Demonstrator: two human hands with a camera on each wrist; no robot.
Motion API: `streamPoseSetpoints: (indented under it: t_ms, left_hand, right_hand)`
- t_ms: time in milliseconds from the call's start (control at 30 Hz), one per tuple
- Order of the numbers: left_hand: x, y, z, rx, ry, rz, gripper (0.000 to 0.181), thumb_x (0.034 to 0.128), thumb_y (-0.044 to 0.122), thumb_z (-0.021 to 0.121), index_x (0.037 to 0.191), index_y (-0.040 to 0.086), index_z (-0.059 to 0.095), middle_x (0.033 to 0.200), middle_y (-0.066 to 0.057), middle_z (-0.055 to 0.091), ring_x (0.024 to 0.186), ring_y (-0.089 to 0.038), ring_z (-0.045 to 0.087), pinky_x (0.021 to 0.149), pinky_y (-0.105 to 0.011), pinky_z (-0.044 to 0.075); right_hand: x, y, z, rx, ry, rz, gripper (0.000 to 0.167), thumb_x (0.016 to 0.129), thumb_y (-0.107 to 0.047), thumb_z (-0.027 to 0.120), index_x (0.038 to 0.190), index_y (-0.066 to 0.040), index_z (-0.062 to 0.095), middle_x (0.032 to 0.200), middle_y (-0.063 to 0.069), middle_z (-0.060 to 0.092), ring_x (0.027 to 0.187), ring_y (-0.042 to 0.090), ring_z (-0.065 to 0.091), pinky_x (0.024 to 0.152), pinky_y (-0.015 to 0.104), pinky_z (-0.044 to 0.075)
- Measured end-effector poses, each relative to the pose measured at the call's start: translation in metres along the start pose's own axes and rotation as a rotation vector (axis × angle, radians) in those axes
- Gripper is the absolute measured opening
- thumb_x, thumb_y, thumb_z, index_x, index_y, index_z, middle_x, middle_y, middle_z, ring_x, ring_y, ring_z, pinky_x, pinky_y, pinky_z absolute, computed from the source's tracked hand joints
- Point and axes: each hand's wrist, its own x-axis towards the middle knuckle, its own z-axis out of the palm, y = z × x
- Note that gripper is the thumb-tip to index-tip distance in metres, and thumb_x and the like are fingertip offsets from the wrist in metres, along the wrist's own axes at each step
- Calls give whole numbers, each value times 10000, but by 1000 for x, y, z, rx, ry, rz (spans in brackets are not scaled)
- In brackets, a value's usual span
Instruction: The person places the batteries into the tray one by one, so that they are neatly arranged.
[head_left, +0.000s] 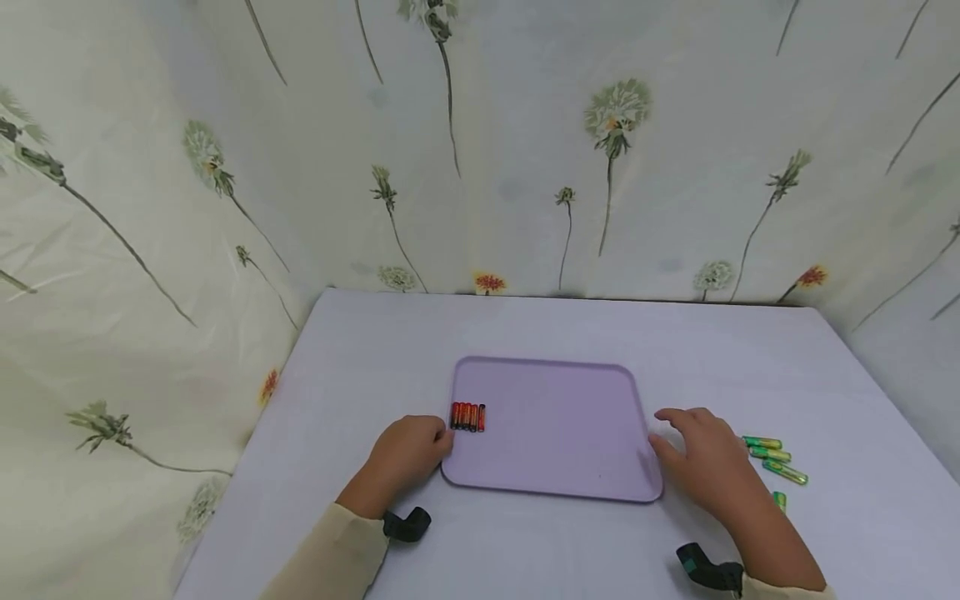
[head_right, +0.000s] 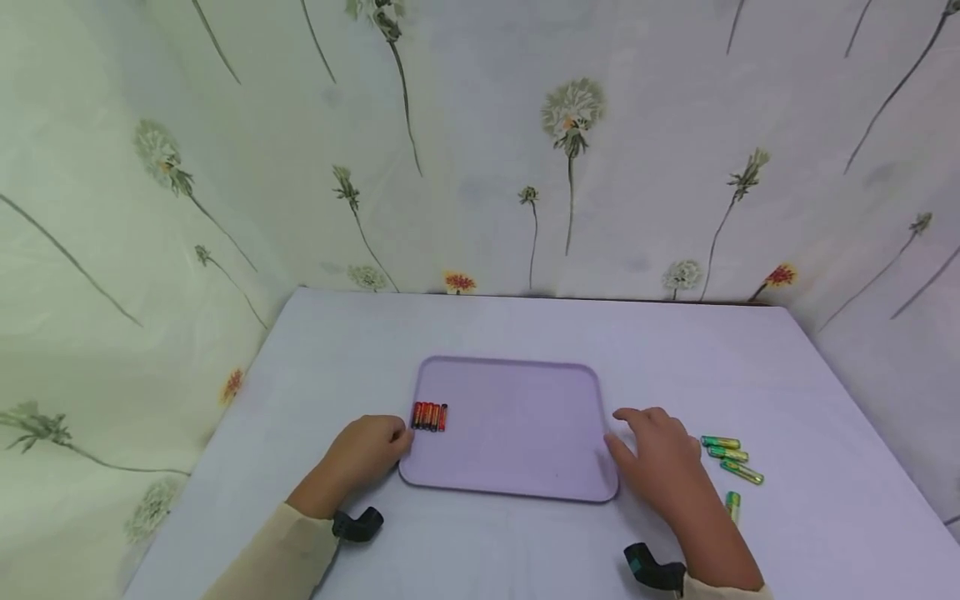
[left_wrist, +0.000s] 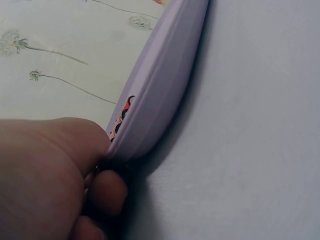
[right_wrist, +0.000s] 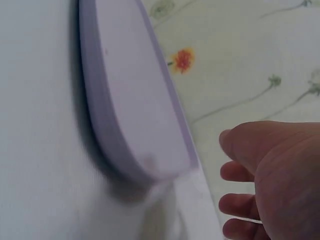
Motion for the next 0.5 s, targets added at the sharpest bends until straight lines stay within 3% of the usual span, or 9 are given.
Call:
streamPoseSetpoints:
  t_ms: [267,500]
  left_hand:
    - [-2,3,1,1,-4,8,381,1025,319,591,675,184,525,607,54,414,586,-115,408,564,-295,325]
    - [-1,4,0,13,13,5,368,1024,321,593,684,187,544,607,53,429,585,-116,420,562,-297,334]
  right_hand:
    - [-15,40,-3,-37,-98,37,551,981,-405,697,1385,-38,615,1323,332,558,1219,537,509,974,720,423]
    - [-18,48,-10,-40,-196,48,613,931,-483,747,1376,-74,640,1312,318,591,1226,532,537,972,715,440]
